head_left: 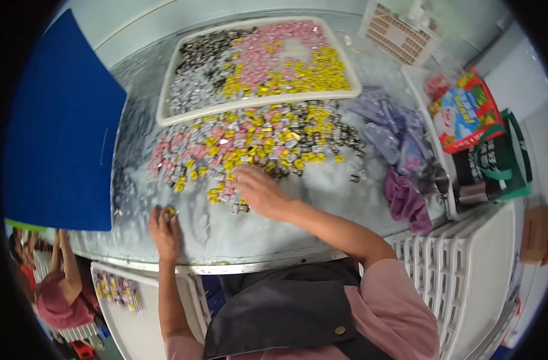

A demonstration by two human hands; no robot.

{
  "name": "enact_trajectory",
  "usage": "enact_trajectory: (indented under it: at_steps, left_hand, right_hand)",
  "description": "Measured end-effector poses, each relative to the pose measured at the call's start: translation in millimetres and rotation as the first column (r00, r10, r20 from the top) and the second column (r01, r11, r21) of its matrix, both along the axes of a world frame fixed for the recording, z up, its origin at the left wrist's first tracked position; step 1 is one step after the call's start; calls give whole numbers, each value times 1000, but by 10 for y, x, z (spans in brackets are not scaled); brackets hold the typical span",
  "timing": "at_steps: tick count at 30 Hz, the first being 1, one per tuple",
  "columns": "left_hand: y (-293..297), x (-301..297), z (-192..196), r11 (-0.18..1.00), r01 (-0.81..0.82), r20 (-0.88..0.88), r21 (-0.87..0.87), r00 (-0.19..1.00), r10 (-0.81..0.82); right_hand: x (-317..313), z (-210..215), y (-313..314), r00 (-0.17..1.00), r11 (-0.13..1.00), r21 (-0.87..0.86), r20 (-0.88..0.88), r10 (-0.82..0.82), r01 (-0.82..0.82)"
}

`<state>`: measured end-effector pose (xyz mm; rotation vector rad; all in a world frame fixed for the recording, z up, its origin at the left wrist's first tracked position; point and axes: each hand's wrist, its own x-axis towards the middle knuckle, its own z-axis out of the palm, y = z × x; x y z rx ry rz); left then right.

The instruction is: Sorting small colorful packaged items by color and lining them up on a workstation for packaging.

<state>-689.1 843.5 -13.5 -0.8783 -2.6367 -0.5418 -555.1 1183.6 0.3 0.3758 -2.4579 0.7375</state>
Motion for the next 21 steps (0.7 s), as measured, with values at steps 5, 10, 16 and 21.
enact_trajectory:
  at_steps: [5, 10, 16, 21]
  left_hand:
    - [222, 133, 115, 999, 7, -53, -44, 999, -10]
    - [815, 582, 265, 987, 121, 41, 101, 991, -126]
    - [1567, 1160, 473, 957, 244, 175, 157, 947, -270]
    - [1673, 1513, 463, 913, 391, 224, 119, 885, -408]
  right_hand:
    - [1047, 183, 1637, 796, 796, 41, 33, -605, 604]
    - [1766, 240, 2542, 505, 528, 363, 164, -847, 768]
    - [1987, 234, 2976, 591, 698, 216, 397, -702, 683]
    - [2272, 552, 2547, 595, 657, 113, 334, -731, 745]
